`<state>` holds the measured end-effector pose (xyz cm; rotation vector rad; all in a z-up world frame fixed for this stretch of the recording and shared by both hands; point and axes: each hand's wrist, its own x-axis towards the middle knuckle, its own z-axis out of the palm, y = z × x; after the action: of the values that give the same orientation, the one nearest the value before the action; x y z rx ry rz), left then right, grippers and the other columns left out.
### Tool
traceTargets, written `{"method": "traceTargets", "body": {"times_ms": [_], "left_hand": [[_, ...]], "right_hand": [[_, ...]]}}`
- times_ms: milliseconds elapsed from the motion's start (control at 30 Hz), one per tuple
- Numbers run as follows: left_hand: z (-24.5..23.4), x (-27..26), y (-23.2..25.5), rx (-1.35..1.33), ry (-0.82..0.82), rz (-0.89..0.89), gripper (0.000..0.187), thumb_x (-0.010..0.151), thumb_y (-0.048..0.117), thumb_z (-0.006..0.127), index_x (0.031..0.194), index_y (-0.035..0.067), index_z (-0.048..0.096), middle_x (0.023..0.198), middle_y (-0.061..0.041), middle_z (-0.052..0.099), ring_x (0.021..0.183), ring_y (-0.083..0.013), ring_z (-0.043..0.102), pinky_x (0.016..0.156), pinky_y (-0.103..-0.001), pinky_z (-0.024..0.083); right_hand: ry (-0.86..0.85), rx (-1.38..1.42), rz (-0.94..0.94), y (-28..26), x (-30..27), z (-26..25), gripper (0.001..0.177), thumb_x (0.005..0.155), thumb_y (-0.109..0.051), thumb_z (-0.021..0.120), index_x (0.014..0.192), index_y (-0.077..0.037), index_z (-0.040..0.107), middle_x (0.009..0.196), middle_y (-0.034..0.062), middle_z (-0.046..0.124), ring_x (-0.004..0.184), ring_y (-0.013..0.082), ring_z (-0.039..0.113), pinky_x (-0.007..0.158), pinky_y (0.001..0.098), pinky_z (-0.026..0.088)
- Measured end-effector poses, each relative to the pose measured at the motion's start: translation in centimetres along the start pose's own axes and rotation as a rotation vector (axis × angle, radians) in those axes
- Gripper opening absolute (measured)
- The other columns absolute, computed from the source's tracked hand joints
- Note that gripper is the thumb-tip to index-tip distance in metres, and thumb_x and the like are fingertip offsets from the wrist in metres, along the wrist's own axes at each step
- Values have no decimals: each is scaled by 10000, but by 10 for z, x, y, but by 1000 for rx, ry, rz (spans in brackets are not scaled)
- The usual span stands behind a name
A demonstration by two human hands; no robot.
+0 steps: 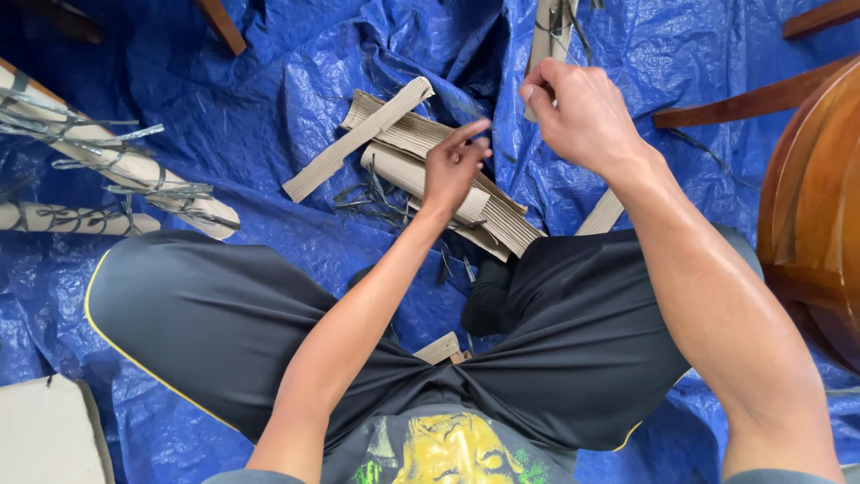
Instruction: The person is wrapping the legs of wooden chairs with cardboard and securing them with plastic strips.
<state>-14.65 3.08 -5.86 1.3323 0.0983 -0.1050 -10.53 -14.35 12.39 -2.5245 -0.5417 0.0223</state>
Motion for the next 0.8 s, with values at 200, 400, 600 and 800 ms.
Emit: {"method": "traceTargets", "body": {"times_ms": [200, 400, 600, 800], "left_hand": [[48, 3, 95, -110, -212, 320, 308, 1034, 77, 648, 1332, 1, 653, 1297, -46, 668, 1062, -111, 711, 904, -256, 597], [61, 34, 114, 125, -441, 363, 294, 998, 86, 701, 1277, -6, 683, 1226, -60, 693, 986, -107, 706, 854, -269, 597], [41, 73, 125, 413, -641, 258, 228, 953, 129, 699, 1155, 37, 754, 1014, -24, 775, 867, -66, 721, 776, -257, 594], [18, 142, 52, 479, -365, 148, 166, 912, 75, 667, 1063, 43, 731, 943, -62, 774, 776, -127, 758, 721, -288, 608]], "right_hand": [[39, 258, 215, 13, 3, -3, 318, 1113, -304, 608, 1104, 7, 668, 775, 113, 666, 726, 221, 650, 634, 373, 499], [59, 643, 224, 30, -2, -13, 263, 1128, -239, 559, 1077, 10, 625, 846, -3, 690, 722, 67, 671, 619, 260, 562], [198, 452, 238, 68, 1, -9, 200, 1105, -156, 586, 1051, 13, 677, 856, 3, 713, 665, 62, 602, 570, 253, 488], [825, 332, 616, 177, 1, -11, 199, 1056, -104, 572, 904, -40, 685, 737, -9, 731, 645, 45, 659, 554, 237, 487]]}}
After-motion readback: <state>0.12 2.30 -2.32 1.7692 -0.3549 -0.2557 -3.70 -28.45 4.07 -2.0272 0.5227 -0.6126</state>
